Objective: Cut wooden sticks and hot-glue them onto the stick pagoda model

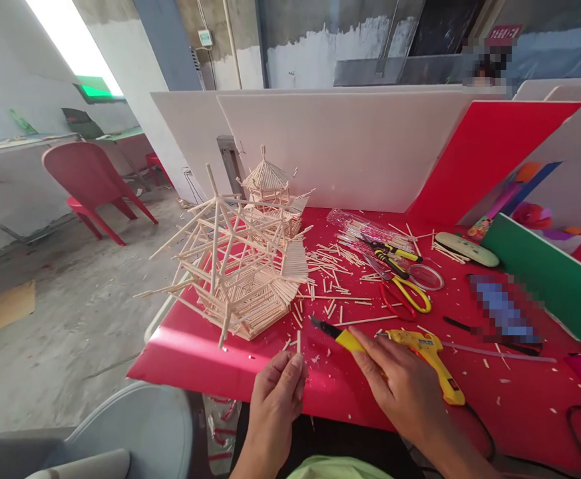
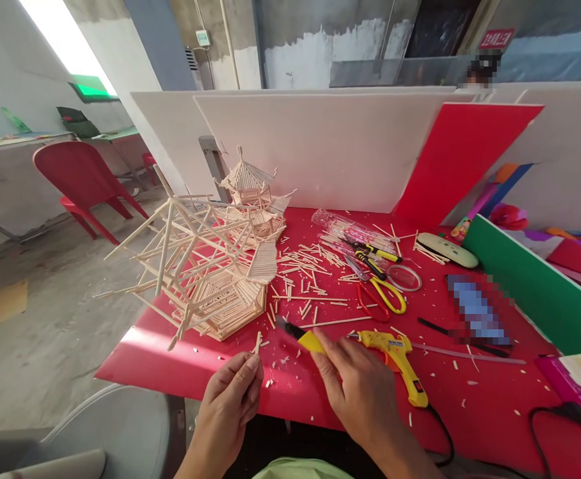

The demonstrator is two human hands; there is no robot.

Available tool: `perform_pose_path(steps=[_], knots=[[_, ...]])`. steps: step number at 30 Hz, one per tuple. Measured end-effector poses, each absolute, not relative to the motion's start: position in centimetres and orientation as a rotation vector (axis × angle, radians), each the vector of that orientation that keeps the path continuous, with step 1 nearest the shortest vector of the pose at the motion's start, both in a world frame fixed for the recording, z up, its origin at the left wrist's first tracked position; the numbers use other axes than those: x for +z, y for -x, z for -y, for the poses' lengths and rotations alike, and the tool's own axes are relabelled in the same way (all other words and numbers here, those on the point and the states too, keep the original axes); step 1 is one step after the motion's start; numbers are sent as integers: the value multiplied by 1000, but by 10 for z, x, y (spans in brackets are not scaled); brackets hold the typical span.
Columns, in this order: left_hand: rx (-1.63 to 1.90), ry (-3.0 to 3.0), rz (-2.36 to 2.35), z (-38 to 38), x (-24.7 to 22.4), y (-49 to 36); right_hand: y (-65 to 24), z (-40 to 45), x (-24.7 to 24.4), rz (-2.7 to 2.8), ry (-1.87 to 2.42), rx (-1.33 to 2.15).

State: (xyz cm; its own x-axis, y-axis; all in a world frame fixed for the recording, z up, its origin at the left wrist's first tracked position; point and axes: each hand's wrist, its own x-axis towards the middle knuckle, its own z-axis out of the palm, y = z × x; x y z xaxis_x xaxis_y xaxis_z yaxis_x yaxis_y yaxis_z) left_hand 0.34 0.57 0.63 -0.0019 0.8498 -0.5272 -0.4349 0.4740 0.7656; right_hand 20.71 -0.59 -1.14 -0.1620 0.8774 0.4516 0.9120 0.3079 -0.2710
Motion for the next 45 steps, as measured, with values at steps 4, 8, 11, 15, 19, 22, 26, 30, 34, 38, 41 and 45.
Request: perform_pose_path(steps=[4,8,11,15,19,22,26,30,34,38,41,45], knots=[[1077,-497,-1175,-9,3,-2,-205,9,-46,2096,1701,-228],[1108,-495,-1140,-13,2,-4,-202,11,-56,2194,1691,-214],[1096,-467,-1120,-18,4,-6,-192,6,-40,2144,1585,-192],[1059,-441,-1085,-22,10,-6,-165,-2,-15,1965,1296,-88],[1071,-417,-1075,-24,15,-1,-142,-10,-3,1872,1176,-68],[1069,-420,-1092,-24,12,1,-143,-12,-3,1859,1159,-19],[1058,-467,-1140,-22,2,1,-170,-7,-21,2005,1411,-51],[1023,-543,-1143,-21,-9,-2,-201,5,-54,2187,1688,-180],[984,-583,-1135,-20,-10,-3,-210,10,-74,2170,1708,-152],[991,-622,-1177,-17,-6,-3,-206,12,-65,1929,1692,104],[1001,-627,-1196,-14,-5,-3,-202,15,-43,1982,1553,211],[1022,-713,-1141,-12,-8,-5,-198,17,-20,2109,1420,215]])
